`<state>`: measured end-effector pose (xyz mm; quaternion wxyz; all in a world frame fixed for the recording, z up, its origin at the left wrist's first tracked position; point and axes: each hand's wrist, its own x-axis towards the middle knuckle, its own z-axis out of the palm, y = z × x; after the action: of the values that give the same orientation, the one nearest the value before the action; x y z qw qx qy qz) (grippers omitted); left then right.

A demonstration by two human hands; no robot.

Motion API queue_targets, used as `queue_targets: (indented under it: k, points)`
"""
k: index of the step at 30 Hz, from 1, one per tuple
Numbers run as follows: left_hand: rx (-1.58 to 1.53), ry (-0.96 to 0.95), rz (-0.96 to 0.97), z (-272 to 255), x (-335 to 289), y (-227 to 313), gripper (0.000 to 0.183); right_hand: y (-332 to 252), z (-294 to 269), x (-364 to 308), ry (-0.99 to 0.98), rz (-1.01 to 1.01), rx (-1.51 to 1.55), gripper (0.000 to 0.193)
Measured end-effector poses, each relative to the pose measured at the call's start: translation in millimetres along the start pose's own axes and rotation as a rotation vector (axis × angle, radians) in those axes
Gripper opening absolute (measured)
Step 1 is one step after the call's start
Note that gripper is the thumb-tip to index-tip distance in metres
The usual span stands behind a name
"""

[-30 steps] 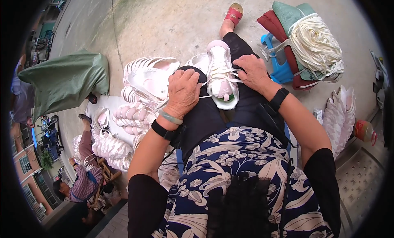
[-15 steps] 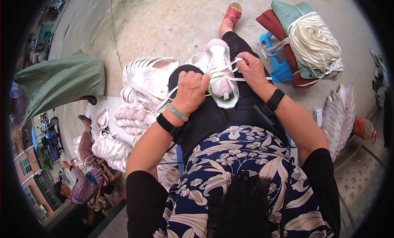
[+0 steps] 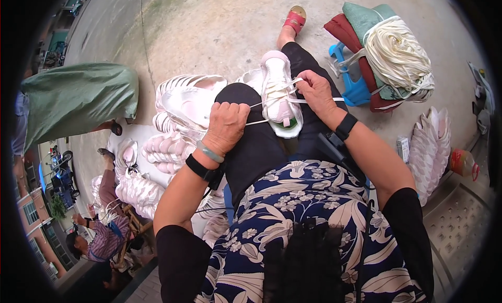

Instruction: Lacing shoelaces into white shoe uppers in a production environment.

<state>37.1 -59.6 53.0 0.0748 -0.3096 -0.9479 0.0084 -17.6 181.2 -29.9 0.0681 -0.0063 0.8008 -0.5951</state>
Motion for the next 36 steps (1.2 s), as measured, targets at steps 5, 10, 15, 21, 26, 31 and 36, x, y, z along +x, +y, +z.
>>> queue_targets:
  k: [5,10,15,21,26,31,36]
  points:
    - [0.083,0.071,-0.100,-24,-34,-31,0.010,-18,8,-14,-0.042,-0.046,-0.326,0.023]
    - [0.114,0.093,-0.156,-25,-73,-38,0.006,-38,0,-21,-0.186,-0.049,-0.504,0.034]
    - [-0.029,0.204,-0.145,-25,-67,-26,0.009,-21,-13,-16,-0.284,-0.223,-0.553,0.034]
    - [0.020,0.186,-0.097,-35,-62,-34,0.010,-10,-20,-15,-0.317,-0.225,-0.565,0.034]
    - [-0.037,0.215,-0.131,-39,-58,-32,0.012,-12,-15,-15,-0.334,-0.235,-0.592,0.040]
    - [-0.294,0.426,-0.061,-90,-21,-17,0.024,-31,-13,4,-0.193,-0.353,-0.307,0.031]
    - [-0.694,0.397,-0.159,-131,0,-4,0.012,-65,19,8,-0.329,-0.350,-0.145,0.038]
